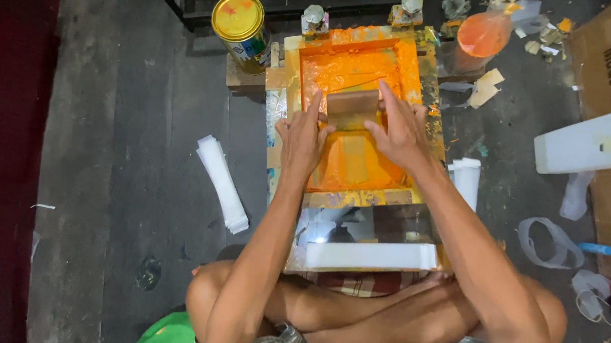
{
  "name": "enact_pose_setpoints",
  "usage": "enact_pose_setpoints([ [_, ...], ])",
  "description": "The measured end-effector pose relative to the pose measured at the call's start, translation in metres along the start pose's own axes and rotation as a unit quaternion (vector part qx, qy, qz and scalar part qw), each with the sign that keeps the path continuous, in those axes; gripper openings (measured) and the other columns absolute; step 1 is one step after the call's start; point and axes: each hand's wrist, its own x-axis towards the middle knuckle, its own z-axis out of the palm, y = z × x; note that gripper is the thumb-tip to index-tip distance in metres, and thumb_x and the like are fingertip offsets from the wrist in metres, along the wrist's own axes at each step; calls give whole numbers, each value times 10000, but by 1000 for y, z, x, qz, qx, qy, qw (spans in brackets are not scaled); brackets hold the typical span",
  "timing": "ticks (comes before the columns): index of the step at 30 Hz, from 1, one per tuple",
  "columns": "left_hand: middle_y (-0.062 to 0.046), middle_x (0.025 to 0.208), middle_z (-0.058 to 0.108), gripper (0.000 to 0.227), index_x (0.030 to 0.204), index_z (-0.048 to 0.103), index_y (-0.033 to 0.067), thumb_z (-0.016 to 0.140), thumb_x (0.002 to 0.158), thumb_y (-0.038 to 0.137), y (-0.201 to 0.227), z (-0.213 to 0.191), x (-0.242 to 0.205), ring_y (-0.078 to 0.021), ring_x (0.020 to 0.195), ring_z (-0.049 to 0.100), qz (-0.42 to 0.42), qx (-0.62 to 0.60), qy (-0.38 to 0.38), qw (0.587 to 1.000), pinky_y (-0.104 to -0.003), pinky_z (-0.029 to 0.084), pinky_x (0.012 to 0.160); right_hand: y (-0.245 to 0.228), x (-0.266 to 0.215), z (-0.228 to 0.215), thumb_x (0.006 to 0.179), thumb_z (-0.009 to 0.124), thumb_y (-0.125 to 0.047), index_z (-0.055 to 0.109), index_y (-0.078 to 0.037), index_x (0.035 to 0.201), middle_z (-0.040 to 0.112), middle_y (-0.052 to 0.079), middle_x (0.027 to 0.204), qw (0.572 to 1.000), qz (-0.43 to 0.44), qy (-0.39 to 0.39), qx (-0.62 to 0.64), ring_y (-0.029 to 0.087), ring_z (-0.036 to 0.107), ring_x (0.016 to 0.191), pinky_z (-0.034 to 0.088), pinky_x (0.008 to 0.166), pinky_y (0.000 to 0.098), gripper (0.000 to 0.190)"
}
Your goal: The person sits cross-legged on the floor and performs screen printing. They place a white fabric under a screen, use a squeegee to spread orange ink across the screen, and then lift the screen to reveal the printed fabric.
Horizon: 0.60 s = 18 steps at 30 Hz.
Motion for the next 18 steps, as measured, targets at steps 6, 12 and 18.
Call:
enact_pose_setpoints([
  [6, 72, 1107, 706, 253, 1196, 686, 279, 710, 977, 154, -14, 13, 36, -155, 1110, 596, 53, 40, 87, 994, -464, 301, 1009, 25, 30, 12, 972, 750, -180, 714, -238, 1182, 673, -76, 1067, 998, -40, 34, 22, 174, 626, 1035, 335, 882, 336, 221],
  [12, 79, 1074, 702, 235, 1134, 692, 303, 704, 964, 140, -22, 17, 25, -166, 1056, 596, 52, 55, 75, 994, -458, 315, 1001, 17, 17, 13, 945, 726, -205, 683, -267, 1048, 733, -105, 1127, 999, -34, 24, -1, 122, 684, 1092, 365, 891, 331, 127],
  [18, 72, 1052, 692, 262, 1143, 697, 285, 704, 944, 115, -15, 6, -26, -175, 1097, 587, 51, 46, 24, 997, -447, 298, 1001, -18, -31, -6, 936, 708, -177, 680, -241, 1026, 752, -68, 1083, 1000, -21, 8, 16, 150, 700, 1080, 392, 895, 336, 114],
])
